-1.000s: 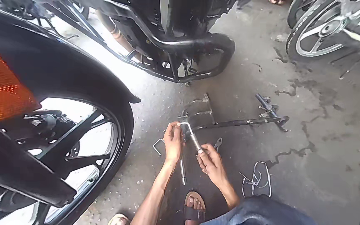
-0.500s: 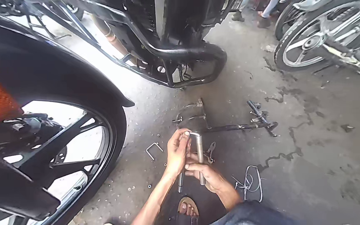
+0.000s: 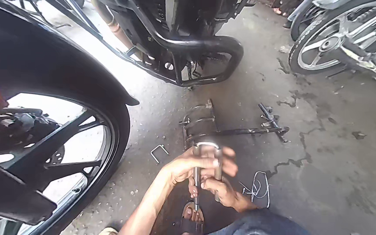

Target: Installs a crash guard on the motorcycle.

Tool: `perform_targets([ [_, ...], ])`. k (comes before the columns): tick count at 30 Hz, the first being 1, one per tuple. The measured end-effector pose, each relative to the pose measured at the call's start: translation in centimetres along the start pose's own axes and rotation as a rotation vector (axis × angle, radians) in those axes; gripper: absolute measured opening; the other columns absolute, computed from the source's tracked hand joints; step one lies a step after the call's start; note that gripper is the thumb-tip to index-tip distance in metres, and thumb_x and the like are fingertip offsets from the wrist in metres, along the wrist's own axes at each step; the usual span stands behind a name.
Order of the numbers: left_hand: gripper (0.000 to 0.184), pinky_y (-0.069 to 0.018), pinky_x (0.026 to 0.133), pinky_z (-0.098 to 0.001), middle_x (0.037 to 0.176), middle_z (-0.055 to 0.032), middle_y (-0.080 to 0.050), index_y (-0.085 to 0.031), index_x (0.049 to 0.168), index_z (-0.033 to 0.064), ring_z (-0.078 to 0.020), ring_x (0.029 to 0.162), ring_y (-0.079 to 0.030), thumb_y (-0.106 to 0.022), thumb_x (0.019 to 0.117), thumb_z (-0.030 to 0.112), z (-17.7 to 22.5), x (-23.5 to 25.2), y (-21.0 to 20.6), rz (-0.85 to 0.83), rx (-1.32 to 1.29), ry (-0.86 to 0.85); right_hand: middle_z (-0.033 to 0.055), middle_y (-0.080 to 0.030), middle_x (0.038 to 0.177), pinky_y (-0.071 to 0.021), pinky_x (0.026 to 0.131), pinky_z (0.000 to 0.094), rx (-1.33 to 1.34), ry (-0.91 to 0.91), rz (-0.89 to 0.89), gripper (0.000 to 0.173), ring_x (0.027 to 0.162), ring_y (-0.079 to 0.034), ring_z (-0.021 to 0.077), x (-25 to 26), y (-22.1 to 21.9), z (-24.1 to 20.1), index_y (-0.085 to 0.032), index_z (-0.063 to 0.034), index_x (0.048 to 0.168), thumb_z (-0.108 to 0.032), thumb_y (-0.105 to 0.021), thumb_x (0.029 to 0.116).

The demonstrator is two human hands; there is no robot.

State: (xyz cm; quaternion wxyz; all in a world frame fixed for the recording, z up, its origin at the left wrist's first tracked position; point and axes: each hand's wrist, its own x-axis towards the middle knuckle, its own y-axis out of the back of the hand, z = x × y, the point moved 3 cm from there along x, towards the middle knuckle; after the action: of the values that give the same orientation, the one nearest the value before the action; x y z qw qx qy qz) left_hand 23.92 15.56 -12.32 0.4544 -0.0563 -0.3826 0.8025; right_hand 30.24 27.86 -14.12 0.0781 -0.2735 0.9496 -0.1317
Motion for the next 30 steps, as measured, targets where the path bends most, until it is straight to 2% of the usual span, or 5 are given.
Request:
perform_targets([
  [4, 0.004, -0.053, 0.066, -0.0238, 0.077, 0.0049, -0.067, -0.072, 0.093, 0.0135, -0.0046, 0.067, -0.062, -0.068, 0.0939, 0.016, 0.3, 0.3, -2.2, 0.006, -0.006, 0.01, -0.0099, -0.071, 0.081, -0.057, 0.075, 0.0232, 0.011, 0.103, 0.097, 0.021, 0.078, -0.067, 0.0014, -0.8, -1.5, 0.0, -0.073, -0.0195, 0.09, -0.012, -0.054, 0.0902],
  [17, 0.022, -0.0511, 0.055, -0.0243, 0.061, 0.0029, -0.06, -0.067, 0.075, 0.0083, -0.0065, 0.053, -0.058, -0.064, 0.0963, 0.013, 0.5, 1.2, -4.2, 0.161, 0.026, -0.057, -0.0111, -0.061, 0.065, -0.0497, 0.059, 0.0199, 0.211, 0.047, 0.125, 0.018, 0.06, -0.059, 0.0001, -1.0, -2.4, 0.7, -0.066, -0.0207, 0.077, -0.028, -0.061, 0.092],
  [22, 0.023, -0.0515, 0.054, -0.0241, 0.059, 0.0023, -0.059, -0.067, 0.072, 0.0086, -0.0067, 0.052, -0.058, -0.066, 0.0942, 0.014, 0.2, 1.2, -3.8, 0.217, -0.006, -0.044, -0.0148, -0.05, 0.058, -0.0396, 0.049, 0.0145, 0.346, -0.074, 0.137, 0.018, 0.051, -0.049, -0.0042, -0.7, -2.6, 1.0, -0.059, -0.0231, 0.069, -0.02, -0.06, 0.0863],
  [28, 0.031, -0.0631, 0.078, -0.0378, 0.09, -0.0163, -0.074, -0.067, 0.107, -0.0056, -0.0241, 0.08, -0.074, -0.051, 0.1058, 0.021, 0.6, 0.7, 1.8, 0.463, 0.189, -0.08, 0.0097, -0.073, 0.092, -0.0606, 0.078, 0.042, 0.272, -0.216, -0.145, 0.033, 0.082, -0.072, 0.0222, 1.8, 1.8, 1.5, -0.071, -0.0062, 0.103, -0.03, -0.05, 0.0957],
  [30, 0.036, -0.0605, 0.074, -0.0326, 0.08, -0.0097, -0.073, -0.07, 0.093, -0.0048, -0.0163, 0.074, -0.071, -0.047, 0.1083, 0.018, 1.9, 0.0, 4.1, 0.551, 0.452, -0.12, 0.0174, -0.071, 0.108, -0.0588, 0.085, 0.0478, 0.299, -0.267, -0.277, 0.043, 0.094, -0.071, 0.0293, 2.1, 3.1, 1.8, -0.061, -0.0033, 0.129, -0.03, -0.045, 0.0993],
])
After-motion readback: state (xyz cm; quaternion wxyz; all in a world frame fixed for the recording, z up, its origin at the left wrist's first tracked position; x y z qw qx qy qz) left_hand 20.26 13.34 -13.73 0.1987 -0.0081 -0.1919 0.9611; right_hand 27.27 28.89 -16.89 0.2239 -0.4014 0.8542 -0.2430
